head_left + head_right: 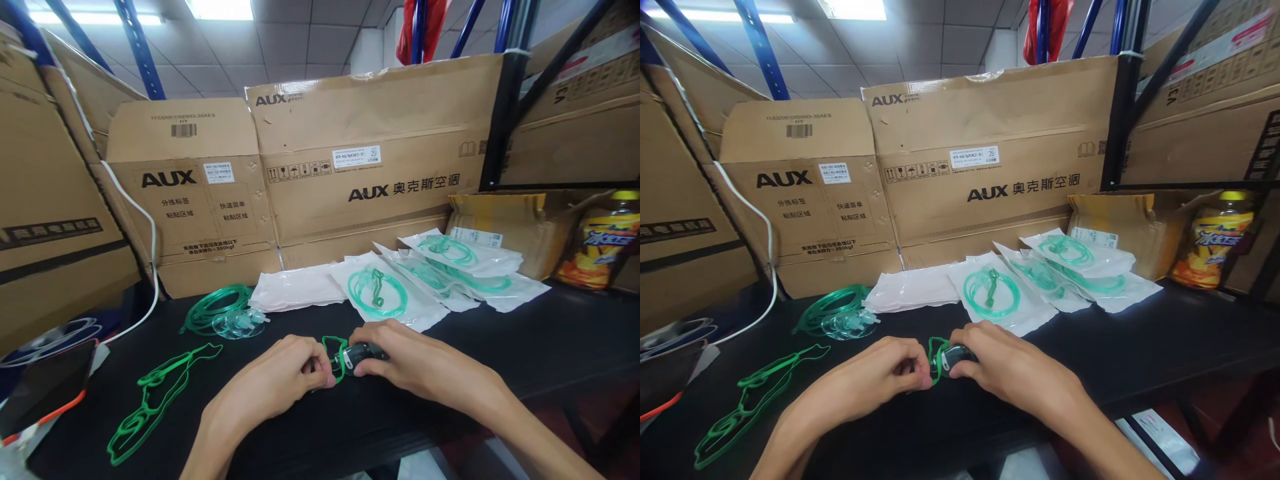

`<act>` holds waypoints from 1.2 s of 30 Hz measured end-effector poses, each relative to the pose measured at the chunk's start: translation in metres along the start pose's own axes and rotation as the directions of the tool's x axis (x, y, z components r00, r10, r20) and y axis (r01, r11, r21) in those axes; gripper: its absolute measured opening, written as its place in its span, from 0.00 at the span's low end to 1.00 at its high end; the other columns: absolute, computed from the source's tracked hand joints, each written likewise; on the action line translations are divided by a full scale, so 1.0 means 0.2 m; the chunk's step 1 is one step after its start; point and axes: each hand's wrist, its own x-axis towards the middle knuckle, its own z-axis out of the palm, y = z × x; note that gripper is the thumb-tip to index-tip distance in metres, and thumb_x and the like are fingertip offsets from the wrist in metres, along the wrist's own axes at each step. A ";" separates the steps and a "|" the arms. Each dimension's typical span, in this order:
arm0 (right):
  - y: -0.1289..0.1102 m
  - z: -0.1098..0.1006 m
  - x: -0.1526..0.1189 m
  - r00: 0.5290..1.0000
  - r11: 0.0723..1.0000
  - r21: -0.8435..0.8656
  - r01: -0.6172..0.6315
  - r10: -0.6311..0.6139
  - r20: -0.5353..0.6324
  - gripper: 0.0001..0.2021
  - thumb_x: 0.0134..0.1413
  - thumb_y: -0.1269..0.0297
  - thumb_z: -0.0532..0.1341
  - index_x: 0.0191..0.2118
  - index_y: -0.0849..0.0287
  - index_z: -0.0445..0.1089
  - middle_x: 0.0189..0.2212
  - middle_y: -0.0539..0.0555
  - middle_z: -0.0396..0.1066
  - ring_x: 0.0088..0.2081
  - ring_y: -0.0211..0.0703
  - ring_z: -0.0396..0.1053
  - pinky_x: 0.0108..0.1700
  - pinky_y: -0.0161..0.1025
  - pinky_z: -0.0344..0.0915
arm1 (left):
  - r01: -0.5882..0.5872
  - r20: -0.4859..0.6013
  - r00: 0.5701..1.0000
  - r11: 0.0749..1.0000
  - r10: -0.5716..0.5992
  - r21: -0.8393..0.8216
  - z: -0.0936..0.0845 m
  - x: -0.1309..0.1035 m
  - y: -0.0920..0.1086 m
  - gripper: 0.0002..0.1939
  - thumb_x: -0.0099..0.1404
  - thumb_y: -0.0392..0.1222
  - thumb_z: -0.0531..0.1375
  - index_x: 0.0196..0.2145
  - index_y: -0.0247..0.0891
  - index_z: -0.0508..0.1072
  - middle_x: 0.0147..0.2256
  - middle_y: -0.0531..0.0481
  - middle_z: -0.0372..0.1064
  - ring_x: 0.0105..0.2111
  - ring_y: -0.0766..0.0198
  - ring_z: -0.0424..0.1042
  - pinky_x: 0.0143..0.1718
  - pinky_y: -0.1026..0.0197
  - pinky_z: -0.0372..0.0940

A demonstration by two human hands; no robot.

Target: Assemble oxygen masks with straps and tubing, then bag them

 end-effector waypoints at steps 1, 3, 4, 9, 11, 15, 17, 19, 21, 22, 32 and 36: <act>-0.01 -0.01 -0.01 1.000 1.000 0.002 -0.020 0.020 -0.004 0.22 0.64 0.44 0.61 0.60 0.44 0.70 0.55 0.54 0.73 0.58 0.55 0.69 0.59 0.46 0.63 | -0.015 -0.005 1.000 1.000 0.015 -0.011 0.00 0.00 0.00 0.08 0.68 0.47 0.60 0.36 0.46 0.80 0.35 0.55 0.75 0.39 0.61 0.71 0.37 0.64 0.61; -0.02 -0.03 -0.02 0.998 0.998 0.013 -0.065 0.065 -0.018 0.23 0.63 0.42 0.61 0.60 0.41 0.70 0.55 0.53 0.73 0.58 0.56 0.69 0.58 0.46 0.63 | -0.062 -0.012 0.998 0.996 0.061 -0.069 -0.01 0.02 0.00 0.10 0.70 0.46 0.58 0.36 0.44 0.79 0.33 0.55 0.76 0.35 0.62 0.72 0.35 0.64 0.61; -0.03 -0.04 -0.03 0.996 0.996 0.022 -0.083 0.084 -0.030 0.23 0.62 0.42 0.61 0.60 0.40 0.70 0.55 0.53 0.73 0.58 0.57 0.69 0.59 0.47 0.62 | -0.087 -0.024 0.996 0.989 0.085 -0.118 -0.02 0.03 0.00 0.11 0.71 0.46 0.57 0.37 0.43 0.79 0.33 0.55 0.76 0.34 0.63 0.72 0.35 0.64 0.62; -0.06 -0.07 -0.02 0.992 0.996 0.080 -0.049 0.057 -0.111 0.23 0.61 0.39 0.62 0.57 0.41 0.72 0.56 0.51 0.72 0.54 0.55 0.71 0.58 0.46 0.63 | -0.184 -0.191 0.976 0.869 0.106 -0.460 -0.07 0.08 0.00 0.16 0.69 0.50 0.62 0.48 0.38 0.78 0.38 0.50 0.79 0.36 0.61 0.75 0.40 0.62 0.68; -0.09 -0.08 -0.01 0.983 0.995 0.095 0.012 0.006 -0.184 0.23 0.60 0.40 0.62 0.55 0.44 0.74 0.56 0.52 0.73 0.55 0.55 0.70 0.57 0.46 0.63 | -0.201 -0.222 0.971 0.820 0.092 -0.537 -0.09 0.08 0.01 0.17 0.67 0.51 0.65 0.47 0.36 0.79 0.40 0.48 0.79 0.36 0.61 0.76 0.41 0.61 0.69; -0.13 -0.09 0.04 0.962 0.972 0.227 0.052 0.012 -0.274 0.20 0.61 0.44 0.64 0.53 0.49 0.76 0.46 0.53 0.78 0.47 0.52 0.74 0.50 0.45 0.68 | -0.240 -0.285 0.957 0.712 0.058 -0.660 -0.10 0.06 0.05 0.17 0.62 0.49 0.71 0.45 0.37 0.81 0.40 0.48 0.80 0.40 0.58 0.78 0.48 0.59 0.71; -0.14 -0.10 0.05 0.967 0.928 0.368 0.053 0.044 -0.252 0.20 0.61 0.46 0.64 0.52 0.52 0.75 0.39 0.52 0.78 0.35 0.47 0.76 0.42 0.44 0.69 | -0.288 -0.362 0.932 0.662 0.027 -0.692 -0.08 0.06 0.07 0.16 0.61 0.48 0.72 0.42 0.37 0.81 0.40 0.49 0.80 0.44 0.57 0.79 0.51 0.59 0.71; -0.15 -0.09 0.06 0.970 0.867 0.494 0.066 0.060 -0.235 0.21 0.61 0.46 0.64 0.53 0.54 0.73 0.35 0.51 0.77 0.29 0.44 0.74 0.38 0.44 0.70 | -0.325 -0.426 0.904 0.616 -0.020 -0.718 -0.07 0.07 0.09 0.15 0.60 0.49 0.72 0.40 0.37 0.81 0.41 0.49 0.79 0.45 0.57 0.80 0.51 0.60 0.73; -0.15 -0.09 0.07 0.969 0.807 0.583 0.094 0.059 -0.238 0.23 0.61 0.47 0.65 0.56 0.54 0.71 0.33 0.51 0.77 0.29 0.45 0.75 0.39 0.45 0.70 | -0.344 -0.452 0.891 0.581 -0.047 -0.737 -0.05 0.09 0.10 0.16 0.59 0.50 0.73 0.39 0.37 0.81 0.42 0.49 0.79 0.42 0.57 0.81 0.48 0.59 0.75; -0.15 -0.08 0.08 0.969 0.775 0.622 0.110 0.054 -0.239 0.24 0.61 0.48 0.65 0.58 0.54 0.70 0.34 0.52 0.77 0.30 0.45 0.75 0.40 0.45 0.71 | -0.350 -0.456 0.889 0.571 -0.049 -0.743 -0.04 0.09 0.11 0.16 0.59 0.50 0.73 0.39 0.37 0.81 0.42 0.49 0.79 0.39 0.58 0.81 0.47 0.59 0.76; -0.21 -0.07 0.08 0.979 0.578 0.805 0.134 0.047 -0.197 0.28 0.60 0.51 0.68 0.62 0.56 0.64 0.37 0.53 0.76 0.39 0.48 0.79 0.45 0.45 0.71 | -0.387 -0.491 0.870 0.559 -0.042 -0.734 -0.02 0.10 0.14 0.14 0.56 0.47 0.75 0.35 0.36 0.81 0.33 0.51 0.79 0.31 0.64 0.79 0.37 0.64 0.76; -0.21 -0.06 0.08 0.977 0.594 0.795 0.122 0.070 -0.202 0.26 0.61 0.52 0.67 0.61 0.53 0.65 0.41 0.52 0.73 0.36 0.44 0.78 0.47 0.46 0.70 | -0.372 -0.485 0.873 0.574 -0.050 -0.729 -0.02 0.10 0.16 0.15 0.55 0.47 0.75 0.35 0.36 0.81 0.31 0.50 0.79 0.30 0.61 0.79 0.37 0.61 0.76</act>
